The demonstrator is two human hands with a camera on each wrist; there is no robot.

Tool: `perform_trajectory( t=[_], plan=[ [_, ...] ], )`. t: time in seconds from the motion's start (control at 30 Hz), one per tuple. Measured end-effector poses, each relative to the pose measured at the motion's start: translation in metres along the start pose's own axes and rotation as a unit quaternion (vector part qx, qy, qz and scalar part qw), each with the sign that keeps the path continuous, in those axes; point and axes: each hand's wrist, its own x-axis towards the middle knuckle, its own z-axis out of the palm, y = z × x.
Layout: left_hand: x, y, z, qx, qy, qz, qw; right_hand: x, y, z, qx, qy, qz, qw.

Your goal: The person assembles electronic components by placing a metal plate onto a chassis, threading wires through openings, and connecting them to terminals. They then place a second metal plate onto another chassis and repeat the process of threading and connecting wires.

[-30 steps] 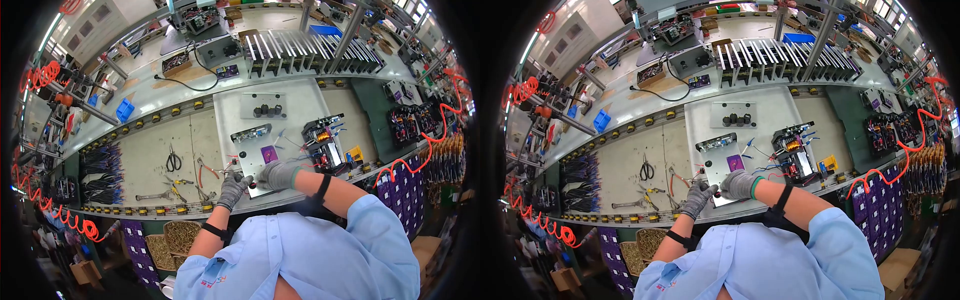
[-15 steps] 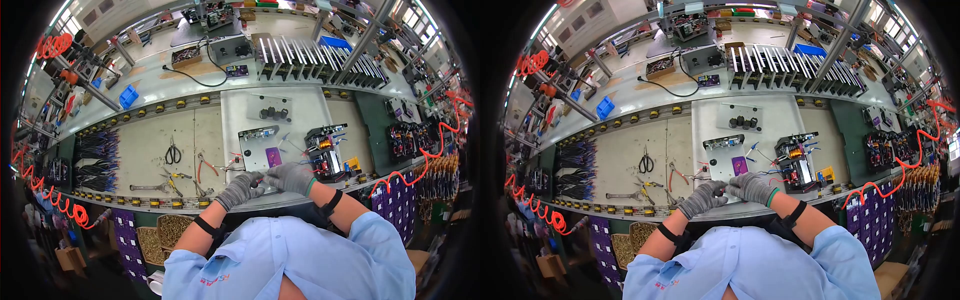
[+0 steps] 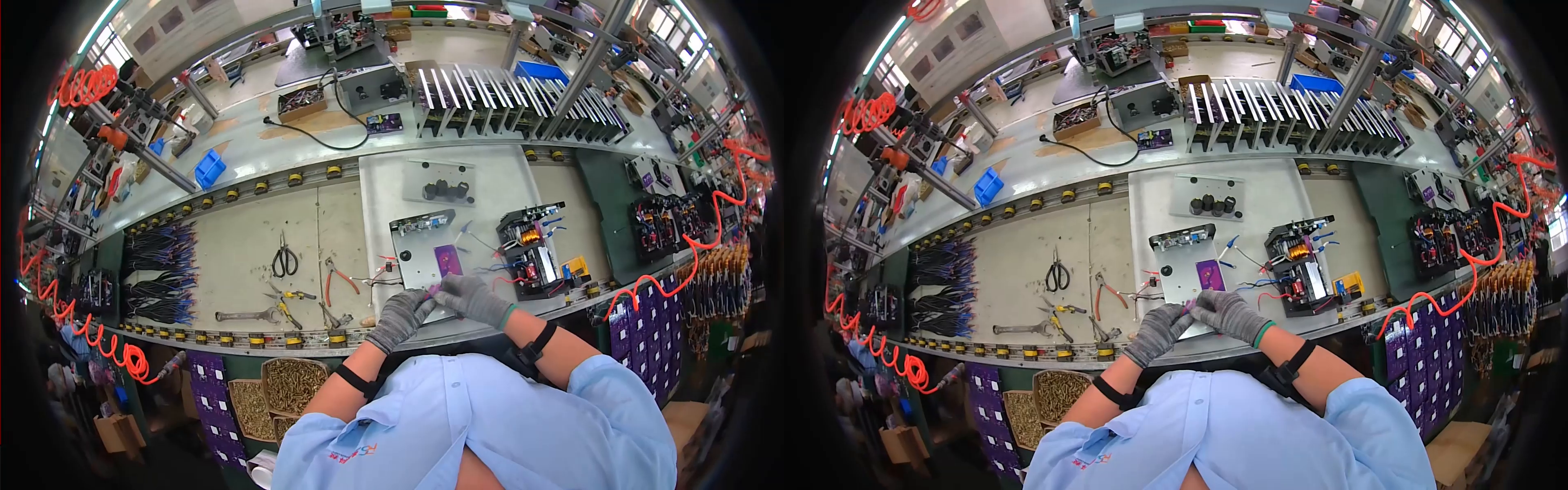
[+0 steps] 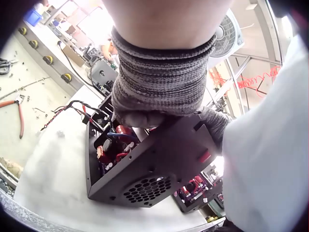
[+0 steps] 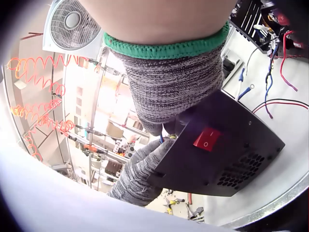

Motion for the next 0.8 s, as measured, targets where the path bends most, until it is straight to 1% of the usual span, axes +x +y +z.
perform_trajectory(
  t=[0.03,0.07,0.17,0.27,0.3,0.33,0.37,0.4,0.43,0.47,0.5,0.53,0.6,0.67,0.73,0.77,0.8],
  plan=[
    [0.000,0.002,-0.001,-0.018,-0.001,-0.016,1.000,0.000,0.003,0.001,0.001,0.005,-0.020,1.000],
    [0.001,0.001,0.000,-0.017,-0.007,-0.011,1.000,-0.001,0.005,0.002,0.005,0.012,-0.017,1.000],
    [-0.001,-0.002,0.004,0.004,0.020,-0.017,1.000,-0.001,0.004,0.000,0.007,0.023,-0.025,0.999],
    [0.000,-0.001,0.002,-0.005,0.016,-0.032,0.999,-0.006,0.008,0.001,0.036,0.029,-0.027,0.999],
    [0.000,-0.001,0.002,-0.002,0.015,-0.030,0.999,-0.006,0.011,-0.001,0.065,0.017,-0.019,0.998],
    [0.001,-0.001,0.001,-0.006,0.025,-0.028,0.999,-0.008,0.014,-0.004,0.094,0.005,-0.011,0.995],
    [0.002,-0.002,0.001,-0.009,0.035,-0.024,0.999,-0.009,0.015,-0.009,0.096,0.008,-0.014,0.995],
    [0.004,-0.003,0.001,-0.004,0.033,-0.021,0.999,-0.013,0.013,-0.015,0.032,0.003,-0.055,0.998],
    [0.006,-0.005,0.002,-0.019,0.032,-0.051,0.998,-0.017,0.012,-0.020,-0.031,0.000,-0.093,0.995],
    [0.005,-0.006,0.004,-0.034,0.027,-0.081,0.996,-0.021,0.010,-0.026,-0.023,0.007,-0.092,0.995],
    [0.004,-0.001,0.002,0.026,0.033,-0.063,0.997,-0.025,0.004,-0.034,-0.108,0.019,-0.129,0.986],
    [0.003,0.012,-0.003,0.028,0.022,-0.058,0.998,-0.029,0.003,-0.042,-0.192,0.030,-0.160,0.968],
    [0.002,0.037,-0.010,0.062,0.049,-0.020,0.997,-0.030,0.019,-0.050,-0.173,0.038,-0.160,0.971],
    [0.003,0.043,-0.002,0.078,0.042,-0.020,0.996,-0.030,0.031,-0.057,-0.190,0.005,-0.144,0.971],
    [0.007,0.043,0.010,0.130,0.087,-0.017,0.988,-0.036,0.031,-0.067,-0.181,-0.009,-0.148,0.972],
    [0.011,0.045,0.017,0.145,0.092,-0.039,0.984,-0.042,0.029,-0.072,-0.218,-0.011,-0.145,0.965],
    [0.013,0.048,0.018,0.152,0.097,-0.039,0.983,-0.046,0.026,-0.076,-0.256,-0.012,-0.143,0.956]
  ],
)
